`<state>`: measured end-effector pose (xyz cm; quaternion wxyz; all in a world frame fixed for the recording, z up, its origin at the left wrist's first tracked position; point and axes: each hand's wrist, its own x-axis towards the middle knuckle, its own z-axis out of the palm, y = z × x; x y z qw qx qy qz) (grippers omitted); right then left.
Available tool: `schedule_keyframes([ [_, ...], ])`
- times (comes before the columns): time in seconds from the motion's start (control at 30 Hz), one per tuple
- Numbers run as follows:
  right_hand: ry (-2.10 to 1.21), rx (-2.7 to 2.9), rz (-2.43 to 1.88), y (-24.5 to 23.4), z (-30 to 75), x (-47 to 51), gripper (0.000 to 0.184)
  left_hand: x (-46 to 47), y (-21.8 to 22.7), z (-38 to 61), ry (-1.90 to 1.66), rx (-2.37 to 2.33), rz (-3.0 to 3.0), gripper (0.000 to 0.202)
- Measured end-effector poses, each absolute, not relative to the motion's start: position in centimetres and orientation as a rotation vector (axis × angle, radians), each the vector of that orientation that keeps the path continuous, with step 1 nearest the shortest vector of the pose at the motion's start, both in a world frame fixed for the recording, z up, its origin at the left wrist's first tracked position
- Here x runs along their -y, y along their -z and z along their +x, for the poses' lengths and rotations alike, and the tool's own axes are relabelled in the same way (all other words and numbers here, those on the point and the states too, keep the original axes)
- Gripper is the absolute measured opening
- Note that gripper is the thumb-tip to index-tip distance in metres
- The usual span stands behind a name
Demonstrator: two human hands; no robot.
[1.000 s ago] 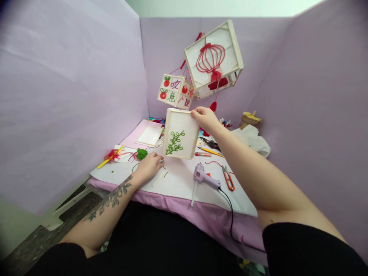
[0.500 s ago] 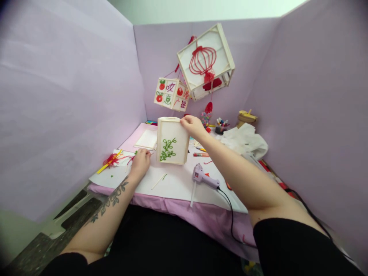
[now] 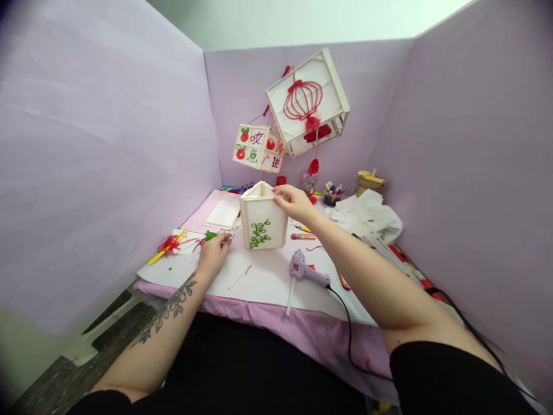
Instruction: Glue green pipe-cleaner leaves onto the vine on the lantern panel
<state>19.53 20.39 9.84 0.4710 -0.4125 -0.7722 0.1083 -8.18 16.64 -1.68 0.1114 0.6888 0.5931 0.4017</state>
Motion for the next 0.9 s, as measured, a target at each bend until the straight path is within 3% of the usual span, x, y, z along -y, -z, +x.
schedule_keyframes([
  [0.13, -0.171, 1.842, -1.004, -10.1, 19.7, -18.7, 0.025, -16.5, 1.3, -8.5, -1.303, -1.732, 1.917, 0.028],
  [0.27, 0.113, 1.675, -0.944, -9.4, 17.7, -13.4, 0.015, -14.8, 0.2, -7.5, -1.426, -1.606, 1.809, 0.023],
  [0.4, -0.376, 1.763, -0.982, -6.3, 13.7, -7.8, 0.009, -10.2, -1.4, -5.2, -1.433, -1.387, 1.816, 0.024],
  [0.53, -0.947, 1.397, -1.023, -2.9, 11.2, -6.1, 0.026, -6.0, -2.4, -3.8, -1.358, -1.34, 1.954, 0.012],
  [0.67, -1.005, 1.214, -1.008, -1.1, 11.3, -7.2, 0.022, -6.2, -2.2, -3.6, -1.21, -1.388, 2.09, 0.006],
  [0.9, -0.929, 1.049, -1.022, -0.3, 11.7, -9.5, 0.025, -12.0, -3.0, -5.7, -1.128, -1.551, 2.007, 0.021],
])
